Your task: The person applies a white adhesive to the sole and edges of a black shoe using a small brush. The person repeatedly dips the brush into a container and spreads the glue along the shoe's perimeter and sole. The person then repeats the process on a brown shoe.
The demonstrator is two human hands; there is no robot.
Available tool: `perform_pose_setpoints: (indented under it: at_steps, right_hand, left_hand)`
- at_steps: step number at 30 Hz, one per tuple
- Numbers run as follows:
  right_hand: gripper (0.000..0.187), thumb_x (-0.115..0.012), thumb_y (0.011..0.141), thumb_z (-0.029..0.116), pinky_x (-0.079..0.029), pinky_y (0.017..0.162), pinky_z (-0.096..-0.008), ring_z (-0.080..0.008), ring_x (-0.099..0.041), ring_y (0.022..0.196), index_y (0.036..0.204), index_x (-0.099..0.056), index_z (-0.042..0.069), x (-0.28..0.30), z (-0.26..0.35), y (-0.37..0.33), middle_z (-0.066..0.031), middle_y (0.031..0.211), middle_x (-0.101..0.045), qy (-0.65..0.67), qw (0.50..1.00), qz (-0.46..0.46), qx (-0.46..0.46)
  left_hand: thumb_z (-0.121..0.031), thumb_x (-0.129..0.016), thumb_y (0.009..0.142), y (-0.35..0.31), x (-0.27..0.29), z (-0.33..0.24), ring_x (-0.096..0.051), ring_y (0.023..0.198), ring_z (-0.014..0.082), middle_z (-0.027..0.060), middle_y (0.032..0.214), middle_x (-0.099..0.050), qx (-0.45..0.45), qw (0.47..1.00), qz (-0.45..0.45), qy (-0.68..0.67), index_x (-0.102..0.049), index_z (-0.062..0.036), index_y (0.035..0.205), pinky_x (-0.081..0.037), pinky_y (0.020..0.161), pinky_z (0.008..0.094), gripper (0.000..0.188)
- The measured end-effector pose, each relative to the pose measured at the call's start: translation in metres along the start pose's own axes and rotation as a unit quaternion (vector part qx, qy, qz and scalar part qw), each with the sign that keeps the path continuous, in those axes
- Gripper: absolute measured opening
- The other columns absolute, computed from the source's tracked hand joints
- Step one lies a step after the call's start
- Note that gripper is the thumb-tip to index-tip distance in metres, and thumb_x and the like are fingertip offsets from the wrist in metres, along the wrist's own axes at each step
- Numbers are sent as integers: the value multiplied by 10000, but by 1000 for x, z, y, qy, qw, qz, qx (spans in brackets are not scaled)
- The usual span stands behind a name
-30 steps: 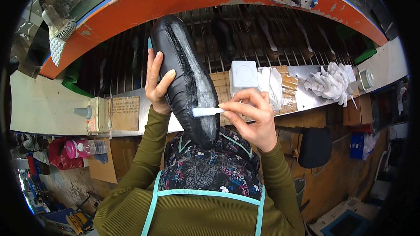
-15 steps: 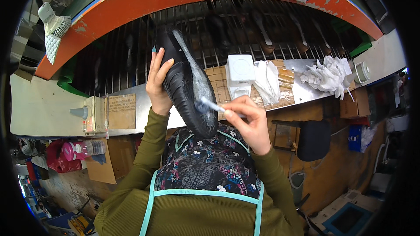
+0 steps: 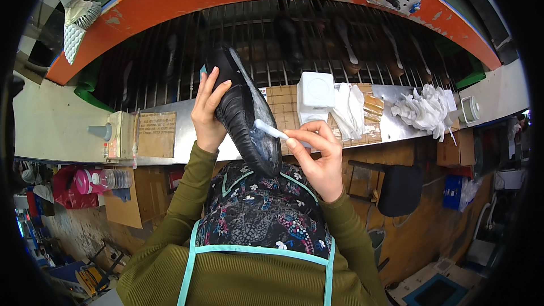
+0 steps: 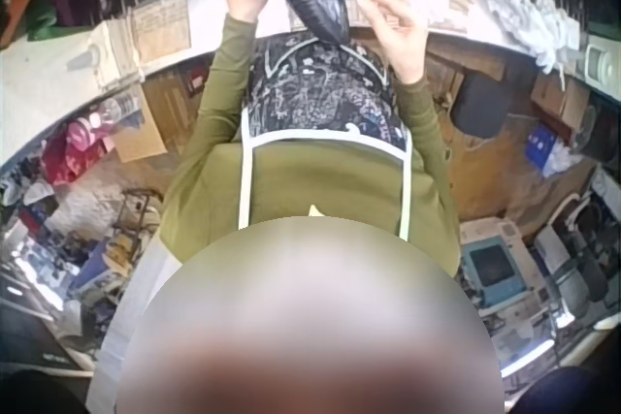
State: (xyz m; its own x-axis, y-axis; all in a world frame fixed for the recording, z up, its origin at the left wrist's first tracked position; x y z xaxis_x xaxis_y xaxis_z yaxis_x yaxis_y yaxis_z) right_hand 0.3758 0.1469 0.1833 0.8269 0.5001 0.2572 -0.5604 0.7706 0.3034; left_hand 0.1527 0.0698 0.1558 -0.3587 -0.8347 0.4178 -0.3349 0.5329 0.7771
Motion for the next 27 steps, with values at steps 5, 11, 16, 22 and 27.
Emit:
perform_pose_setpoints:
  at_steps: [5,11,16,22,27]
  right_hand:
    - [138,-708,832,41,-432,579,-218,-97,-544,715,964,-739,19,-7,1,17,-50,874,-585,-14,999,-17,32]
    - [144,-717,819,28,-438,591,-223,-96,-540,701,961,-738,18,-8,-2,26,-40,868,-590,1,998,34,60]
    - [148,-720,813,22,-434,590,-225,-89,-530,696,960,-737,12,-2,-4,20,-38,863,-592,6,995,75,58]
    - [152,-724,811,28,-440,607,-227,-97,-544,716,962,-734,9,7,-8,14,-47,872,-597,12,996,75,46]
    - [157,-720,816,28,-447,627,-224,-104,-554,736,970,-731,5,13,-8,13,-53,880,-597,26,996,75,42]
  left_hand:
    - [-105,-818,651,1,4,0,-433,1304,436,112,1387,-525,-4,1000,-7,13,-655,-188,1172,-417,1059,468,553]
    - [-99,-824,638,6,6,4,-428,1307,438,101,1394,-520,-1,1000,-7,20,-650,-188,1176,-418,1059,470,572]
    - [-86,-826,636,9,3,12,-416,1318,431,84,1410,-506,10,1000,4,7,-637,-195,1193,-413,1066,472,598]
    - [-59,-831,614,11,-5,16,-431,1313,409,70,1412,-506,28,999,15,-4,-634,-198,1200,-408,1077,462,634]
    - [-48,-834,600,12,-13,16,-491,1275,361,83,1394,-522,54,998,28,-30,-630,-175,1205,-394,1093,449,651]
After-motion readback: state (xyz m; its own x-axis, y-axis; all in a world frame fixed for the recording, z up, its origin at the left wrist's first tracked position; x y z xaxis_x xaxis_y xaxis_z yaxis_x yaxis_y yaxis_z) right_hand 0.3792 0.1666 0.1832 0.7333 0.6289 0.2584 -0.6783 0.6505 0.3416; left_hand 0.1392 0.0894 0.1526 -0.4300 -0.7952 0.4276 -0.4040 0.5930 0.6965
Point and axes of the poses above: each hand's wrist, its own y-axis towards the middle knuckle, its own x-axis out of the back of the hand, z = x × y, the point moved 6 cm from there along y, towards the middle knuckle
